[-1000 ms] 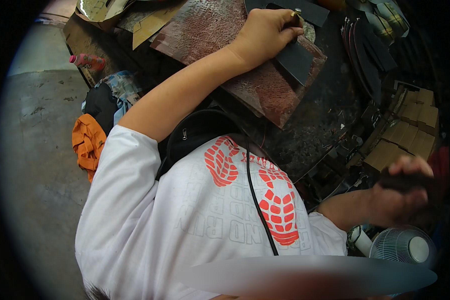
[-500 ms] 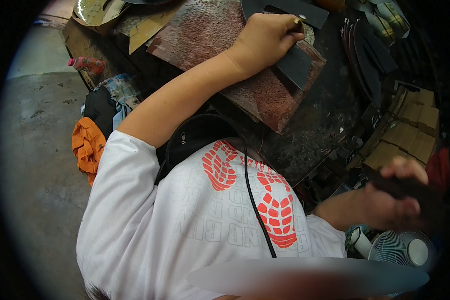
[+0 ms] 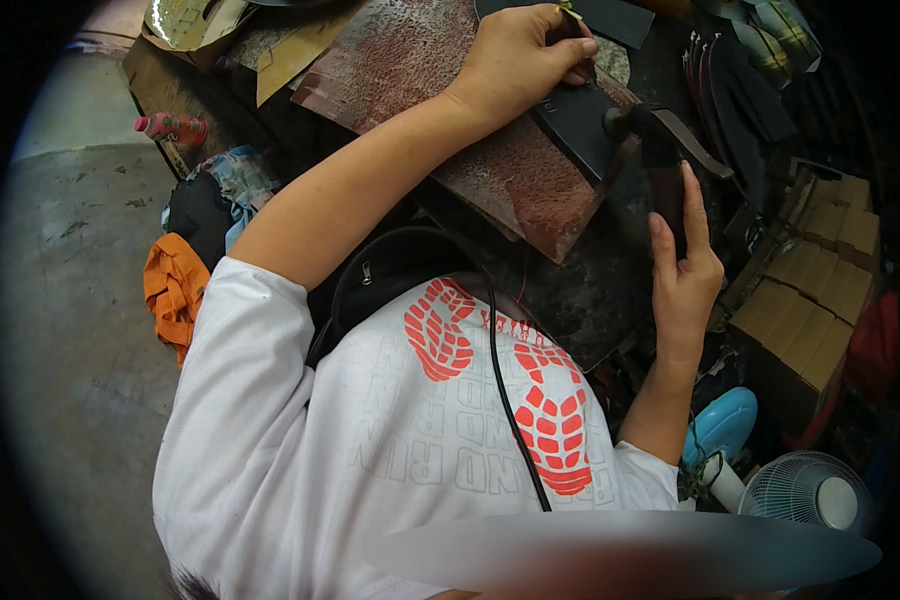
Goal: The person repeatedly strikes a black shoe sole or upper piece with a wooden mallet on a workbench. The person holds the piece steady with the left hand and delivers repeated blows with the right hand, occasionally repositioning the piece.
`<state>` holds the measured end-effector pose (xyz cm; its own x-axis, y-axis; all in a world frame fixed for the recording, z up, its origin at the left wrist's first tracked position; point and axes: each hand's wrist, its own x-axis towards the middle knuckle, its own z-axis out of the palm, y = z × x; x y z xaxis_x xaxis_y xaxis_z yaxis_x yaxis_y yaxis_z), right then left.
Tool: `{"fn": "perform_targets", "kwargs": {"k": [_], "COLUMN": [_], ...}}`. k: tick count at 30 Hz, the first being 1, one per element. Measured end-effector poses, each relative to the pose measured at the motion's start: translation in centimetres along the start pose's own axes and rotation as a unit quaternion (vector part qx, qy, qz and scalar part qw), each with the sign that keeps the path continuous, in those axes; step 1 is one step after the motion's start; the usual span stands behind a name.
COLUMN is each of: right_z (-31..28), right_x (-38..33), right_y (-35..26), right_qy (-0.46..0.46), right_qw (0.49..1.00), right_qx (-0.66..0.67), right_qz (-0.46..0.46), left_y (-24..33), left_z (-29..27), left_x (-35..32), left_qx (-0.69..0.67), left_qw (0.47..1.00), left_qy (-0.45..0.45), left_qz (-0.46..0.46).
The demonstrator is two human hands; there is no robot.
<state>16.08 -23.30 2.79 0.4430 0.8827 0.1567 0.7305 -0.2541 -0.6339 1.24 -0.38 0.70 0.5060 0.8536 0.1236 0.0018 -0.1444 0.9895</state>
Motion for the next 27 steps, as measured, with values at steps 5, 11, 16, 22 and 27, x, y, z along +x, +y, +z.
{"fn": "perform_targets", "kwargs": {"k": [5, 11, 16, 22, 27], "right_z": [-1.7, -8.4, -3.2, -1.1, -0.9], "right_x": [0.2, 1.4, 1.2, -0.4, -0.6], "right_y": [-0.6, -5.5, -3.7, 0.7, 0.9], "right_qy": [0.003, 0.107, 0.101, -0.011, -0.004], "right_qw": [0.998, 0.942, 0.992, 0.998, 0.998], "right_qx": [0.060, 0.197, 0.022, -0.005, 0.040], "right_qz": [-0.027, -0.251, -0.078, -0.054, 0.045], "left_y": [0.4, 0.4, -0.4, 0.0, 0.6], "left_z": [0.0, -0.2, 1.6, 0.4, 0.3], "left_x": [-0.2, -0.1, 0.1, 0.2, 0.1], "left_qx": [0.024, 0.229, 0.293, 0.082, 0.030], "left_qw": [0.998, 0.922, 0.867, 0.993, 0.998], "left_qy": [-0.036, -0.027, -0.003, -0.008, -0.038], "left_qz": [0.044, 0.310, 0.404, 0.089, 0.032]}}
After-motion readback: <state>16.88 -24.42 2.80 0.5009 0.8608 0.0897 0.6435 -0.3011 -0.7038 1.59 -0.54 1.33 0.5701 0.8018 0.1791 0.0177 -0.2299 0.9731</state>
